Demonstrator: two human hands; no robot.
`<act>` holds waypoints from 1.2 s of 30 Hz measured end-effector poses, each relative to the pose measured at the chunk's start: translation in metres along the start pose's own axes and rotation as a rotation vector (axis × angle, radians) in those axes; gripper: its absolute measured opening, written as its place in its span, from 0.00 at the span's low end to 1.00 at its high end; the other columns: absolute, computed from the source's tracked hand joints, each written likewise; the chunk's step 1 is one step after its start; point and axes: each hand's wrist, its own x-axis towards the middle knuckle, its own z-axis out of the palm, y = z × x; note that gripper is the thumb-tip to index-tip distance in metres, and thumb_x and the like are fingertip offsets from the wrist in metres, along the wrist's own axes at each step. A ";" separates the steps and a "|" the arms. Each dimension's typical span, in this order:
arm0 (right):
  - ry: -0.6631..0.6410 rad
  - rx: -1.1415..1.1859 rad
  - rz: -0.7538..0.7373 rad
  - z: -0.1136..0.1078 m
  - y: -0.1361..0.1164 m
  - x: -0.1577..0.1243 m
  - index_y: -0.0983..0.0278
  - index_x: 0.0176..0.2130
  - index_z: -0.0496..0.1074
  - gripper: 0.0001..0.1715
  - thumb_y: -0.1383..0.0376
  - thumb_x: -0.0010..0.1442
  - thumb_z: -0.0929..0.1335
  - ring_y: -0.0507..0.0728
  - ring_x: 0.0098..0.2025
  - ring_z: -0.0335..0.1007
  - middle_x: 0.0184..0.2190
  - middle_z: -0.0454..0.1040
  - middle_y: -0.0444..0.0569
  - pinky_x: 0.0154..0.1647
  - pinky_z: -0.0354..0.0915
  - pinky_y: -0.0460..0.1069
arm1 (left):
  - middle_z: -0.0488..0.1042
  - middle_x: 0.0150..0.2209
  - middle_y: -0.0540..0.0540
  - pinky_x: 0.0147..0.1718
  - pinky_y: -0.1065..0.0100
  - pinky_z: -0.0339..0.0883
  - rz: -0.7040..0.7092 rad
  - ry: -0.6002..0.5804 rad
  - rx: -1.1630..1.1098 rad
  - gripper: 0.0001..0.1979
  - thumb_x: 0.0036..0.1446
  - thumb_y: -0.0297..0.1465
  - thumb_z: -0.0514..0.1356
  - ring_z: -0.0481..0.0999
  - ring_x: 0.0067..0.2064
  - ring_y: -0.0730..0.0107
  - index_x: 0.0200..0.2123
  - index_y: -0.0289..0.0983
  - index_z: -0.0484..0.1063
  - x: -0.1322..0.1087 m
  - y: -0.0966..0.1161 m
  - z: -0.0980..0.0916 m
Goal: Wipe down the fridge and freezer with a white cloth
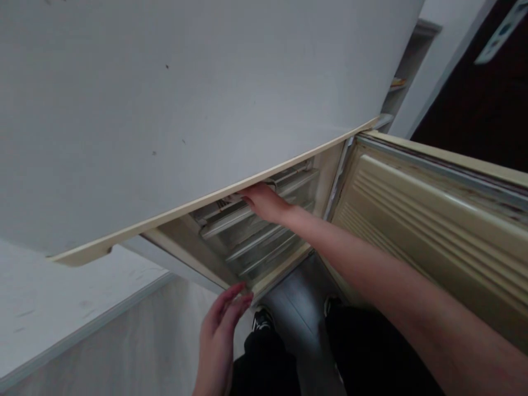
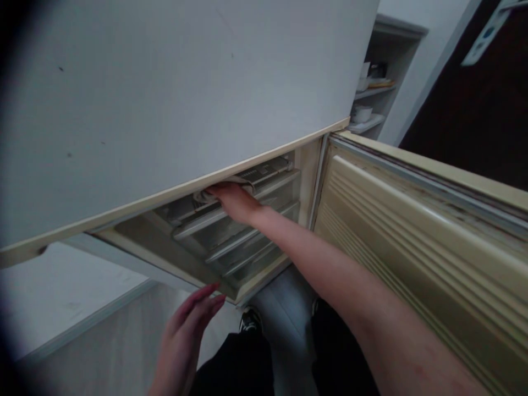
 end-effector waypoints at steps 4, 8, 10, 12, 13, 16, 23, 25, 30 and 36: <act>0.218 -0.032 0.116 -0.016 -0.027 -0.058 0.63 0.46 0.79 0.23 0.79 0.60 0.62 0.60 0.53 0.74 0.47 0.80 0.51 0.57 0.67 0.53 | 0.78 0.51 0.40 0.46 0.59 0.79 -0.127 -0.069 -0.526 0.12 0.45 0.26 0.67 0.81 0.49 0.50 0.37 0.35 0.78 0.019 0.037 0.050; 0.407 0.040 0.260 -0.022 -0.050 -0.137 0.62 0.46 0.79 0.20 0.76 0.63 0.63 0.59 0.48 0.74 0.43 0.80 0.50 0.51 0.69 0.52 | 0.76 0.54 0.40 0.44 0.62 0.80 -0.094 -0.144 -0.706 0.12 0.50 0.24 0.62 0.78 0.53 0.49 0.39 0.34 0.78 0.030 0.071 0.091; 0.489 0.067 0.357 -0.019 -0.050 -0.175 0.61 0.45 0.79 0.18 0.75 0.63 0.64 0.58 0.47 0.75 0.43 0.80 0.49 0.51 0.68 0.53 | 0.76 0.51 0.38 0.44 0.62 0.80 -0.077 -0.166 -0.761 0.09 0.52 0.24 0.59 0.78 0.53 0.50 0.37 0.33 0.77 0.036 0.086 0.106; 0.559 0.091 0.441 -0.015 -0.041 -0.208 0.60 0.44 0.80 0.17 0.74 0.62 0.65 0.58 0.48 0.75 0.45 0.81 0.49 0.53 0.68 0.53 | 0.76 0.48 0.37 0.44 0.61 0.80 -0.095 -0.172 -0.806 0.09 0.55 0.24 0.57 0.78 0.53 0.52 0.38 0.32 0.75 0.042 0.097 0.117; 0.576 0.105 0.475 -0.013 -0.035 -0.222 0.60 0.44 0.80 0.17 0.73 0.62 0.65 0.58 0.49 0.75 0.45 0.81 0.49 0.53 0.69 0.54 | 0.76 0.47 0.36 0.45 0.61 0.80 -0.128 -0.172 -0.826 0.09 0.56 0.24 0.56 0.78 0.53 0.52 0.40 0.32 0.73 0.046 0.101 0.121; 0.585 0.158 0.570 -0.009 -0.015 -0.251 0.61 0.42 0.81 0.16 0.71 0.60 0.65 0.60 0.48 0.77 0.44 0.81 0.50 0.53 0.69 0.56 | 0.75 0.46 0.33 0.45 0.61 0.81 -0.246 -0.144 -0.862 0.15 0.60 0.26 0.55 0.78 0.53 0.54 0.50 0.28 0.69 0.054 0.108 0.128; 0.674 0.422 0.814 -0.012 -0.008 -0.239 0.61 0.42 0.81 0.14 0.64 0.58 0.67 0.63 0.47 0.78 0.43 0.82 0.50 0.53 0.69 0.59 | 0.75 0.47 0.36 0.38 0.67 0.81 -0.238 -0.158 -0.814 0.19 0.69 0.38 0.53 0.80 0.49 0.59 0.54 0.29 0.65 0.060 0.110 0.136; 0.727 0.479 0.840 -0.017 -0.011 -0.228 0.61 0.41 0.81 0.14 0.62 0.57 0.68 0.64 0.46 0.78 0.42 0.82 0.50 0.53 0.69 0.59 | 0.74 0.43 0.41 0.37 0.69 0.80 -0.211 -0.123 -0.755 0.15 0.70 0.39 0.54 0.80 0.47 0.62 0.47 0.33 0.68 0.057 0.108 0.142; 0.881 0.536 0.874 -0.037 -0.008 -0.215 0.62 0.39 0.80 0.14 0.61 0.55 0.69 0.64 0.46 0.77 0.43 0.82 0.51 0.54 0.69 0.57 | 0.72 0.42 0.44 0.37 0.72 0.78 -0.126 -0.050 -0.710 0.12 0.69 0.36 0.56 0.78 0.49 0.63 0.34 0.35 0.68 0.032 0.092 0.155; 1.129 0.379 0.857 -0.061 0.023 -0.224 0.65 0.42 0.78 0.16 0.60 0.55 0.69 0.61 0.45 0.74 0.42 0.81 0.52 0.48 0.69 0.54 | 0.74 0.50 0.47 0.35 0.74 0.76 -0.169 -0.012 -0.679 0.10 0.69 0.33 0.56 0.78 0.48 0.66 0.36 0.36 0.73 -0.012 0.069 0.151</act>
